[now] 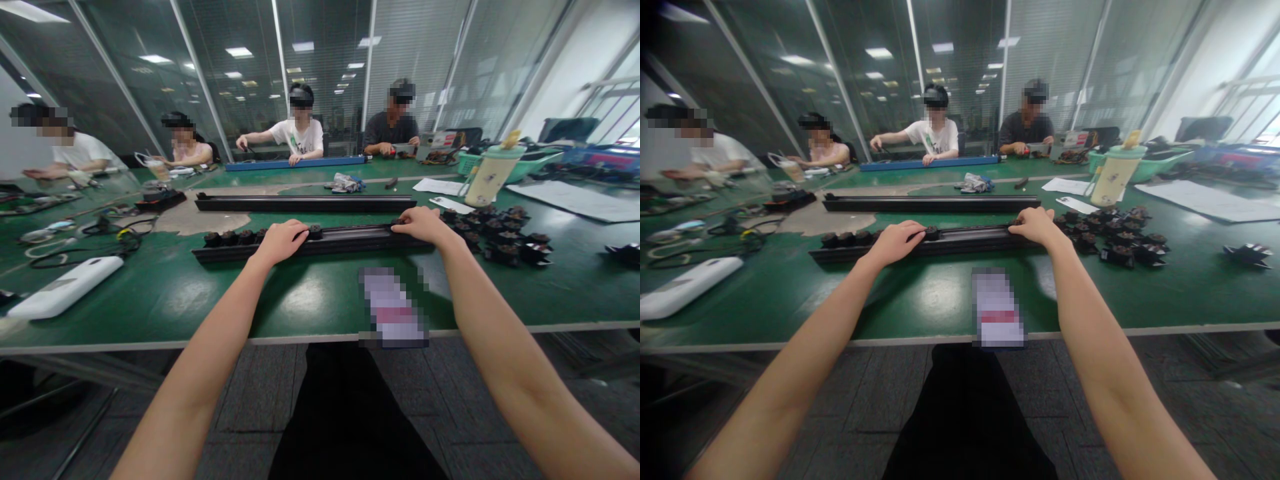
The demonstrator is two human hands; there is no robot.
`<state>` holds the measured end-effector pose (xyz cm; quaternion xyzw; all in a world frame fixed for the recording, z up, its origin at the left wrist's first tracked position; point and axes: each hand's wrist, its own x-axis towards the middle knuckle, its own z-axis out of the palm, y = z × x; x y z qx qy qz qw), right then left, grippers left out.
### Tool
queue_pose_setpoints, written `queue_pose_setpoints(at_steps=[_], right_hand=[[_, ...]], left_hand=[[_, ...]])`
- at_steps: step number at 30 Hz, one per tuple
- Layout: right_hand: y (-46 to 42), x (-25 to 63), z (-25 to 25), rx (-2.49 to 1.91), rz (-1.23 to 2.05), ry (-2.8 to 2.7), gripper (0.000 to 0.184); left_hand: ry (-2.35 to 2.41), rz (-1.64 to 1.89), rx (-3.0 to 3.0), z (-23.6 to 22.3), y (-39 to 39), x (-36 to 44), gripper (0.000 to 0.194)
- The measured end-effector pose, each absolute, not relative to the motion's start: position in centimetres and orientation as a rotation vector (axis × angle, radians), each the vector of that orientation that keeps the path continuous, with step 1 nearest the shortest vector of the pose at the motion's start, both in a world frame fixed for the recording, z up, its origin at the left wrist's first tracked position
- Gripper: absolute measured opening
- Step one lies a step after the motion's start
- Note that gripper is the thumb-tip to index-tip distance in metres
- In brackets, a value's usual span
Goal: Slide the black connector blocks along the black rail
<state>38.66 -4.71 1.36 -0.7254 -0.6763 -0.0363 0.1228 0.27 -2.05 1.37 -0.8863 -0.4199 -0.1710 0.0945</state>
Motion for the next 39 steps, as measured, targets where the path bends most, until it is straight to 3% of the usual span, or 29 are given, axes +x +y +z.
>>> queue_pose_setpoints(at_steps=[39], right_hand=[[-4.46, 38.67, 1.49, -2.194, -0.098, -1.912, 0.039]], left_hand=[[-1.239, -0.517, -2.623, 1.3, -1.99, 0.26, 0.04]])
